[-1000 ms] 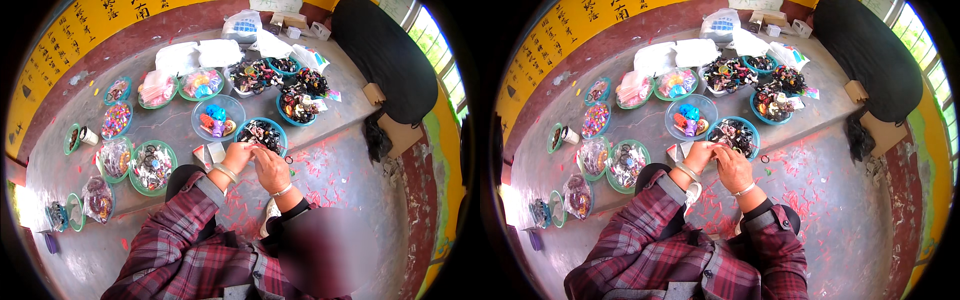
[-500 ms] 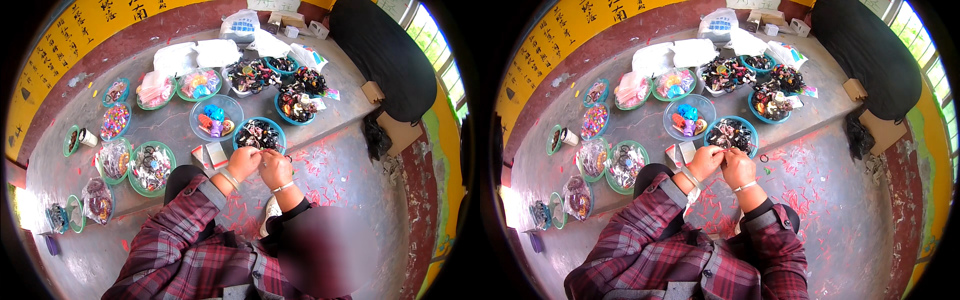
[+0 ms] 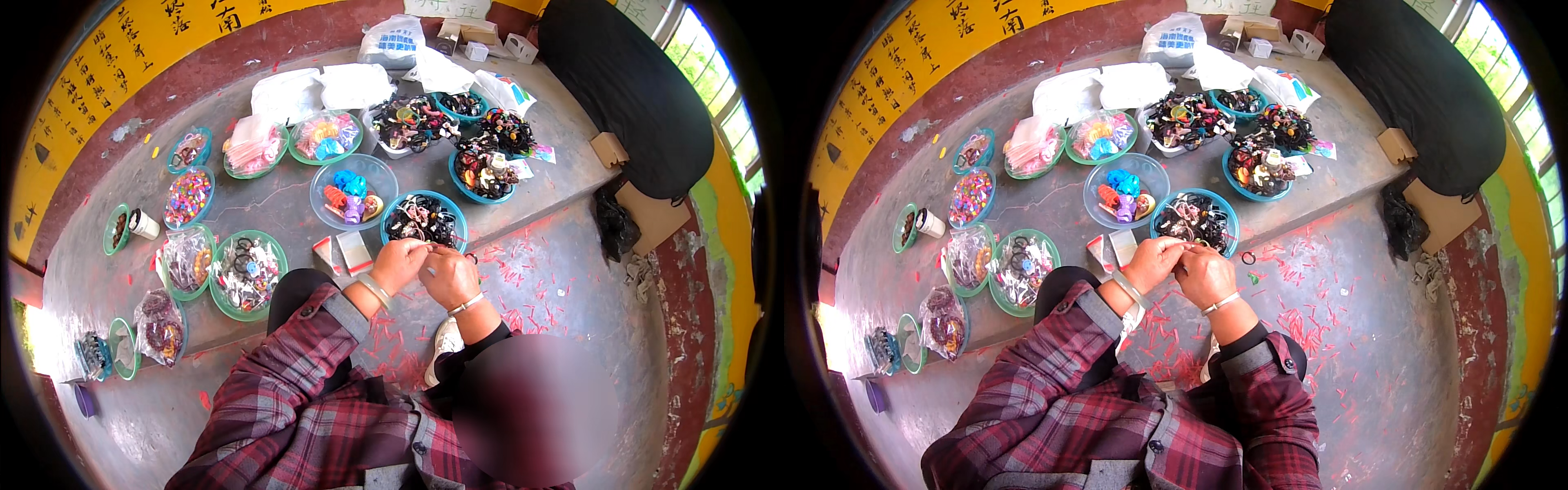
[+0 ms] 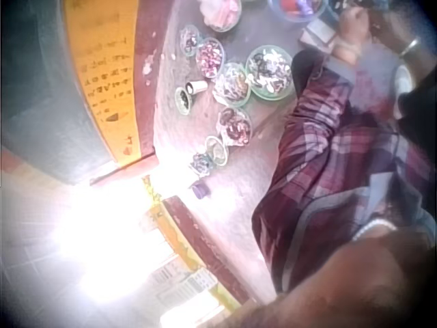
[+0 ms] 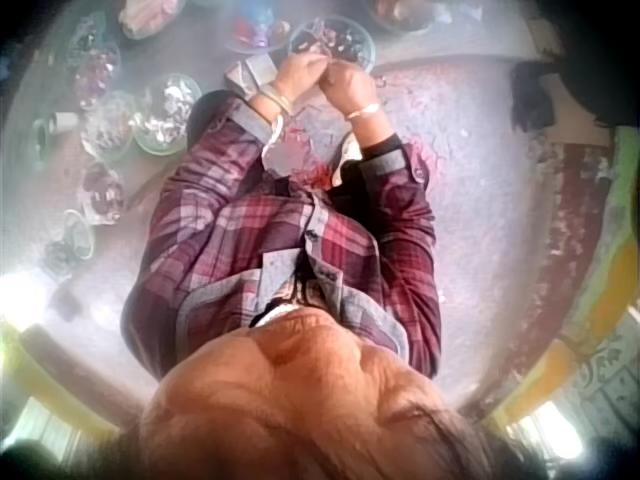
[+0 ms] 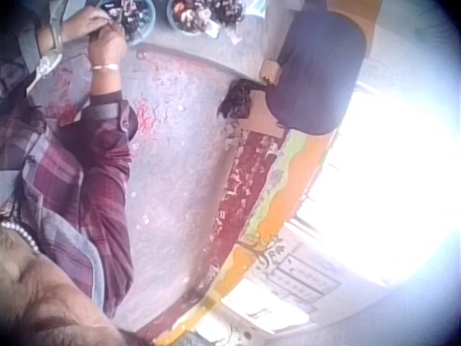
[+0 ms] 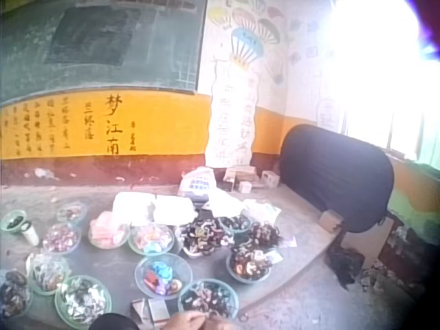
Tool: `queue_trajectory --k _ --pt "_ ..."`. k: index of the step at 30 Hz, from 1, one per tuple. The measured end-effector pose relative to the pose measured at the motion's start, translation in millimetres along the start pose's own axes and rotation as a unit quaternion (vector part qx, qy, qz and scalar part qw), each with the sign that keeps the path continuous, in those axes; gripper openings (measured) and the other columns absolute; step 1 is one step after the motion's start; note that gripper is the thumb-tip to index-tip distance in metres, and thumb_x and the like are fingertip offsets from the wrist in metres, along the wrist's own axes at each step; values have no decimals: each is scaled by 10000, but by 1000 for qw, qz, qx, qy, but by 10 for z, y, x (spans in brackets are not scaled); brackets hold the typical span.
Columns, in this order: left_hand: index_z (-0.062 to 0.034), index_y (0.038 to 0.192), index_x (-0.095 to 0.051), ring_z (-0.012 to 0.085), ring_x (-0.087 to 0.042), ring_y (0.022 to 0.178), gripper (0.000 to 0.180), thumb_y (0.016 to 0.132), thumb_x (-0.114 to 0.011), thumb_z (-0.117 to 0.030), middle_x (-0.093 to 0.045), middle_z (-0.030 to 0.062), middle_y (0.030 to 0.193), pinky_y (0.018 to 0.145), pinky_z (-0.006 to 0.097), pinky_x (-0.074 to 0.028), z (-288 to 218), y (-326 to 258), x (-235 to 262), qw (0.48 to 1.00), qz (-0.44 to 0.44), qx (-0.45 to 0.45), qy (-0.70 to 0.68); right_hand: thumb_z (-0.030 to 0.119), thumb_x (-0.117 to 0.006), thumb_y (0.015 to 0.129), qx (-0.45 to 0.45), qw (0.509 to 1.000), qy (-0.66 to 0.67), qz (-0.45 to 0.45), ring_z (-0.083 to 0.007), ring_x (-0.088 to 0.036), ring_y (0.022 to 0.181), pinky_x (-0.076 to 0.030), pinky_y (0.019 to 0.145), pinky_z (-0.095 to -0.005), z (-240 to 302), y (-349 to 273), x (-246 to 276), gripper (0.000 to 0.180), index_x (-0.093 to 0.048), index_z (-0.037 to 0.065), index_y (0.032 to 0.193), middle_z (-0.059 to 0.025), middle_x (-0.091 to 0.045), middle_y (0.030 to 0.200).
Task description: The person sits on the floor surrounded by bowls of hair accessories and plastic bags. They pick up individual hair clips and ties, inspect them, and place them into small plastic bags or back into the bowls.
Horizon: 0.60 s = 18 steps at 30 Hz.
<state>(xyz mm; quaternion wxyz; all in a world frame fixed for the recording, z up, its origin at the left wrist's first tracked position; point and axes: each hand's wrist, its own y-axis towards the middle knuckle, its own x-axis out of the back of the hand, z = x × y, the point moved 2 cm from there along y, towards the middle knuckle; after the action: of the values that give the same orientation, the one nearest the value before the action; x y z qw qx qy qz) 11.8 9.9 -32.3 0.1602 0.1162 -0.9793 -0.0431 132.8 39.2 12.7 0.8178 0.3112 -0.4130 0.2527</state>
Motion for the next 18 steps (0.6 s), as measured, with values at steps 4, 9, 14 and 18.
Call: queue_trajectory --k 4,9,14,18 --pt "28 930 -601 101 -569 650 234 838 -479 -150 -624 108 710 575 252 -456 68 11 1 1000 9 6 5 146 -634 637 10 1000 -14 16 -260 -577 746 -474 632 -364 -13 0 -18 82 -614 77 677 -75 -596 805" --pt "49 931 -588 79 -551 664 253 852 -476 -164 -624 96 725 575 236 -449 130 30 -21 1000 13 5 -15 128 -632 637 89 995 -29 -22 -257 -570 715 -471 627 -351 -27 17 -2 76 -617 87 699 -61 -582 793" --pt "44 915 -584 86 -572 706 258 862 -470 -181 -623 81 767 604 222 -466 198 50 14 997 -7 71 -34 90 -633 648 127 986 1 -110 -245 -571 683 -470 602 -332 -16 45 -6 112 -609 87 758 -60 -580 801" --pt "16 851 -599 150 -585 614 252 841 -480 -206 -610 97 678 550 276 -451 276 45 57 982 -78 83 -149 67 -624 689 -51 980 115 -156 -200 -582 627 -472 573 -294 16 85 171 138 -586 62 821 -76 -583 826"
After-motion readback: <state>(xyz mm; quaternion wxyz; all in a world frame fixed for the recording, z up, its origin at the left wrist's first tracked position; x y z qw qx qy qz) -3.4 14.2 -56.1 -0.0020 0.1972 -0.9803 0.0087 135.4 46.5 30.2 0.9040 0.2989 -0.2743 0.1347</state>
